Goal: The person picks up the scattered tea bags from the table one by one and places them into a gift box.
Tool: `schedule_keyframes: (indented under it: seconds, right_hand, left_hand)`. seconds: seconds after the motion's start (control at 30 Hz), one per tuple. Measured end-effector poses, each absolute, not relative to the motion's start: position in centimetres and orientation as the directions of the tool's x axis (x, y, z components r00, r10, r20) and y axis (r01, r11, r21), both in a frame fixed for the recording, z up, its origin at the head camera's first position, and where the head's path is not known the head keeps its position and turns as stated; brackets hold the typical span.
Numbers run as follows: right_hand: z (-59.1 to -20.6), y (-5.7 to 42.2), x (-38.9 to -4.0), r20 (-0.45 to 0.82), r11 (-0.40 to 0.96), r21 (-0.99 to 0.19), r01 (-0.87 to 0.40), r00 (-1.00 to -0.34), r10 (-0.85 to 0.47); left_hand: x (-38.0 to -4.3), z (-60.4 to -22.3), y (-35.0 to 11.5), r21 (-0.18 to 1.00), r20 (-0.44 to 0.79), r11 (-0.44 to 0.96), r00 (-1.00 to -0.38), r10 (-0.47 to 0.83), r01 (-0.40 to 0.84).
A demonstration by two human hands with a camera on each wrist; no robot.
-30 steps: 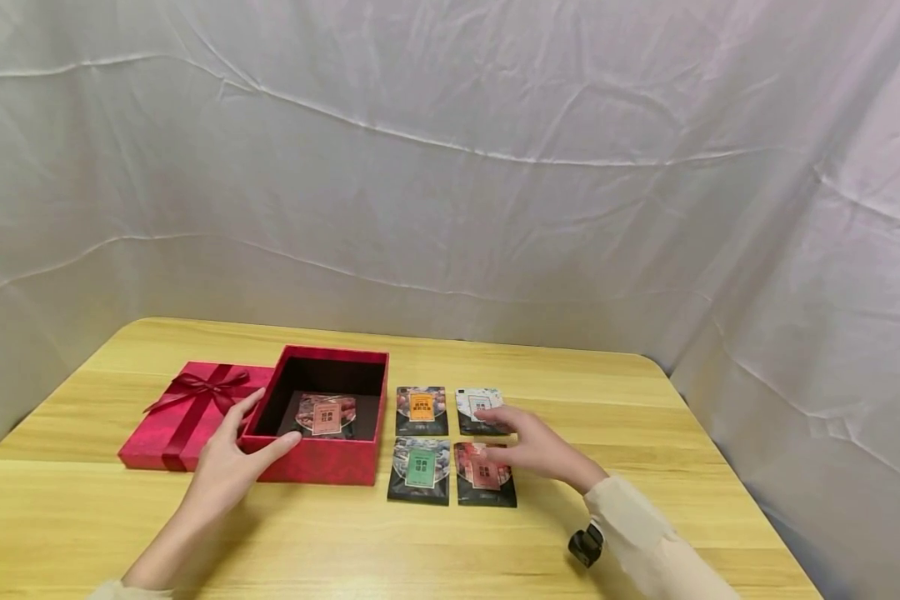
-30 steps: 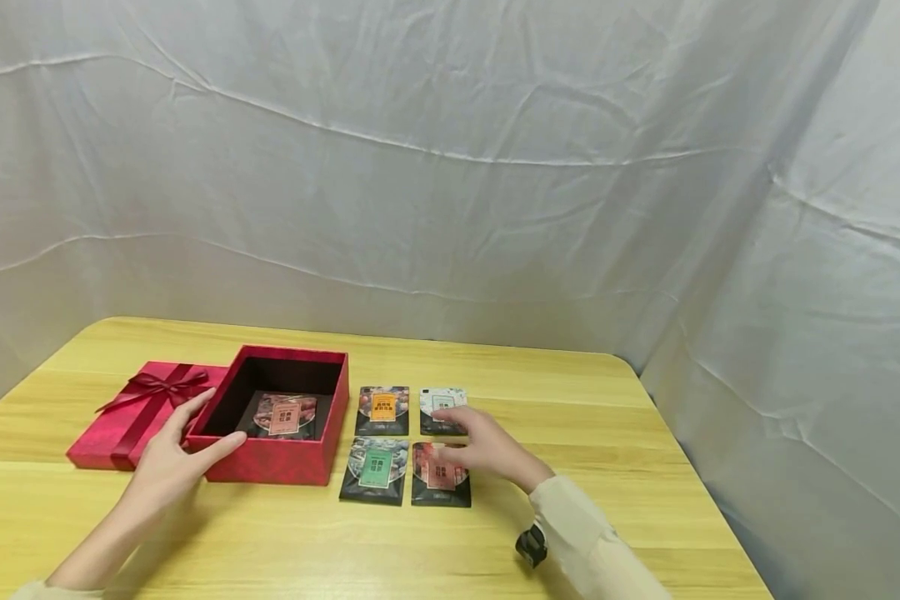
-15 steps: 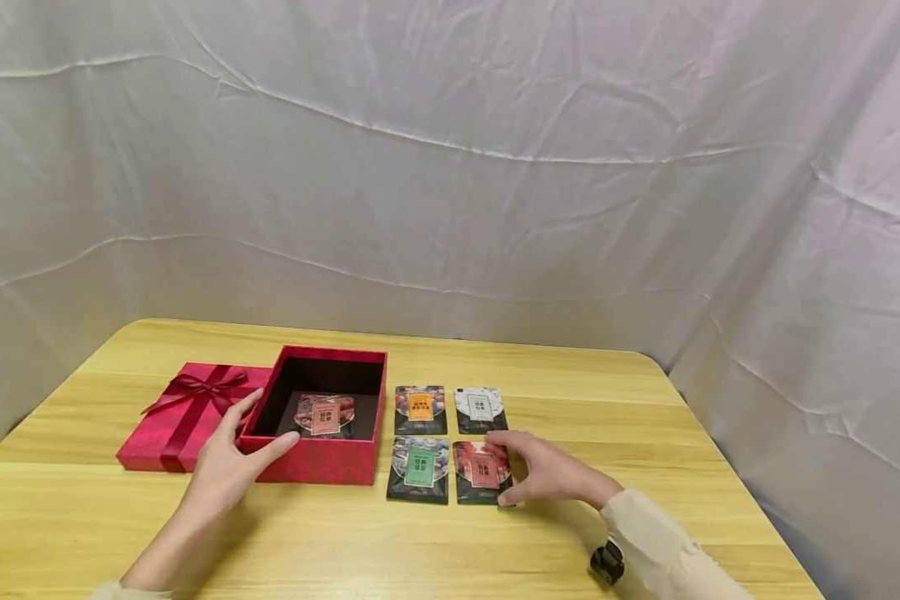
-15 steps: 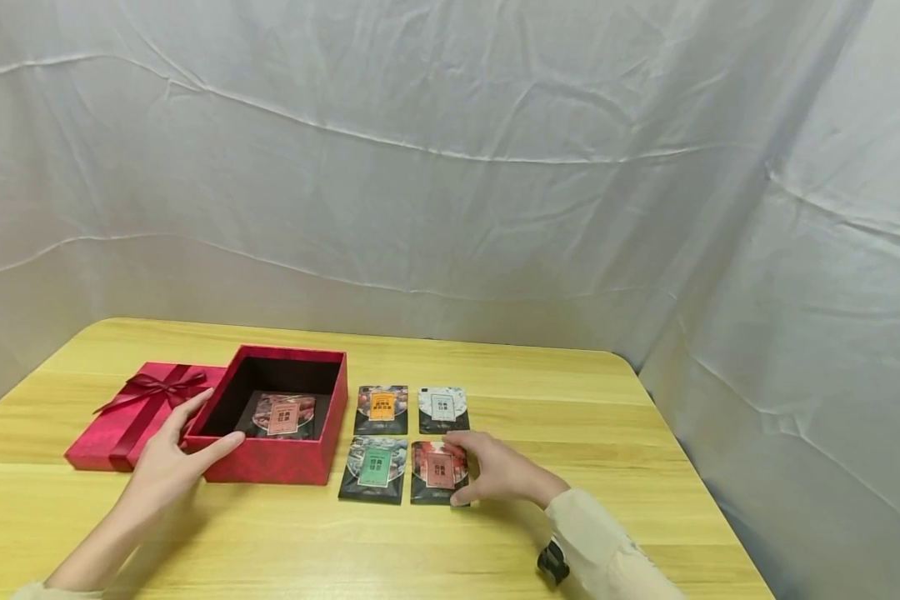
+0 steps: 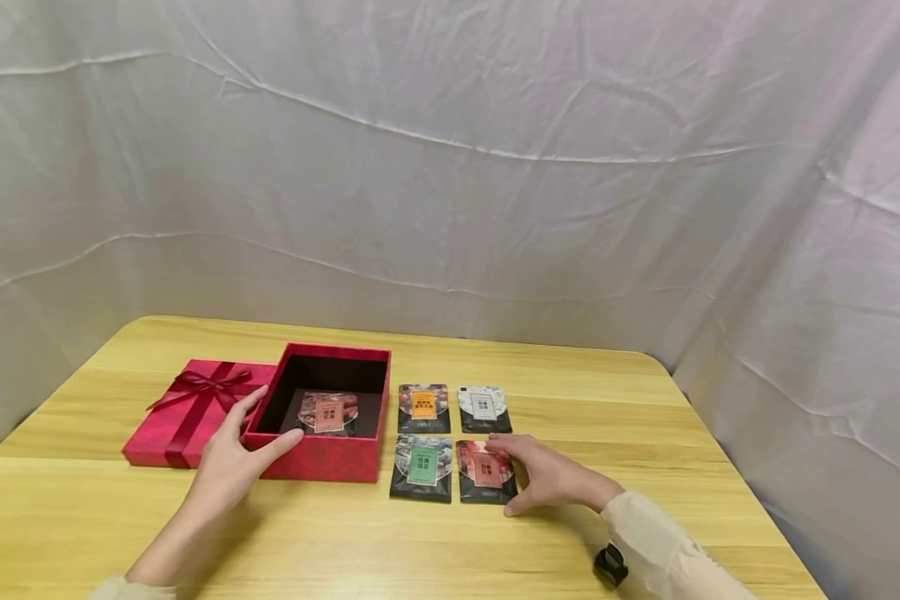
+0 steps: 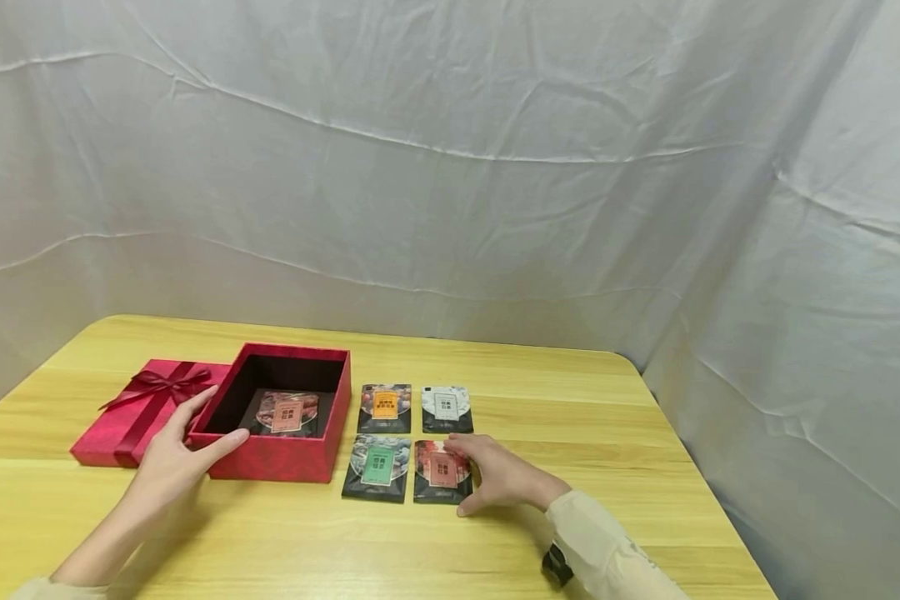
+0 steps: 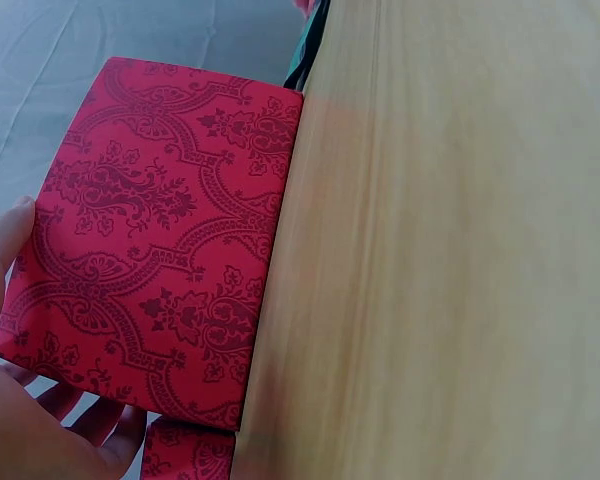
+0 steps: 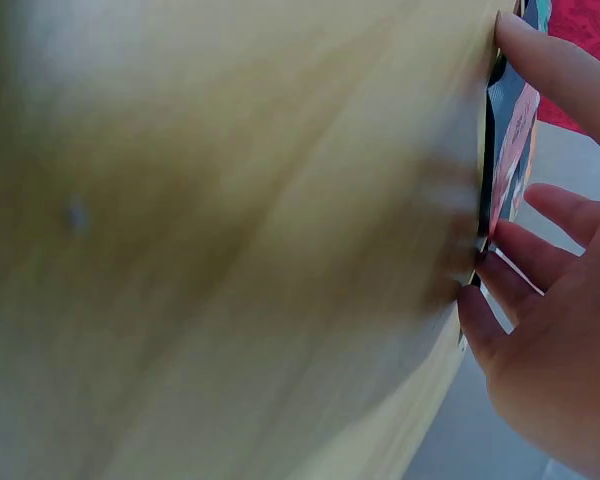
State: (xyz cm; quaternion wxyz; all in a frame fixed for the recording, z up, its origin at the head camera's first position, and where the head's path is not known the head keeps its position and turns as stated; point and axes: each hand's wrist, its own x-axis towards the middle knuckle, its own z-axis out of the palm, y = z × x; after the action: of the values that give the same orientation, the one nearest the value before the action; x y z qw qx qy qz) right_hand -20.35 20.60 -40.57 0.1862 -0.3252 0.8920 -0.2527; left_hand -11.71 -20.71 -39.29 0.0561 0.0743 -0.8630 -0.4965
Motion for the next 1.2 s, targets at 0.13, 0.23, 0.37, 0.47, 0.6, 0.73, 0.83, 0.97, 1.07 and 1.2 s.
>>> schedule_keyframes:
  seconds: [0.13,0.23,0.37,0.47,0.6,0.73,0.83,0.97,1.07,1.2]
  right_hand:
    - [-40.55,20.64,-20.35,-0.162,0.665,-0.558,-0.496,-0.721,-0.674]
    - [-40.53,20.64,-20.35,-0.157,0.667,-0.548,-0.504,-0.722,-0.674]
    - [-40.56,20.61,-20.34,-0.146,0.668,-0.534,-0.519,-0.721,-0.678]
    - [-40.65,20.61,-20.39,-0.14,0.663,-0.524,-0.534,-0.714,-0.686]
    - [-40.68,20.77,-20.4,-0.15,0.661,-0.53,-0.531,-0.709,-0.689]
    - [-40.66,20.98,-20.27,-0.159,0.66,-0.544,-0.518,-0.709,-0.687]
    - [-40.69,21.08,-20.19,-0.156,0.659,-0.547,-0.516,-0.711,-0.686]
    - [-40.69,21.21,-20.18,-0.14,0.656,-0.546,-0.522,-0.715,-0.685]
    - [-40.69,21.29,-20.19,-0.128,0.653,-0.546,-0.525,-0.718,-0.684]
    - [-40.73,21.34,-20.16,-0.117,0.655,-0.55,-0.519,-0.728,-0.675]
  left_hand:
    - [-11.68,-39.29,-20.68,0.867,0.026,0.494,-0.983,-0.184,-0.07]
    - [-11.69,-39.35,-20.69,0.867,0.026,0.492,-0.982,-0.186,-0.071]
    - [-11.77,-39.41,-20.72,0.868,0.027,0.492,-0.982,-0.187,-0.07]
    - [-11.8,-39.43,-20.74,0.868,0.026,0.492,-0.982,-0.186,-0.071]
    - [-11.75,-39.4,-20.73,0.868,0.024,0.491,-0.982,-0.186,-0.072]
    - [-11.72,-39.36,-20.73,0.869,0.02,0.489,-0.982,-0.186,-0.075]
    - [-11.78,-39.41,-20.77,0.867,0.017,0.492,-0.983,-0.185,-0.077]
    - [-11.78,-39.42,-20.79,0.868,0.019,0.49,-0.983,-0.185,-0.075]
    - [-11.74,-39.4,-20.76,0.87,0.02,0.487,-0.982,-0.187,-0.075]
    - [-11.71,-39.39,-20.72,0.871,0.017,0.486,-0.983,-0.185,-0.076]
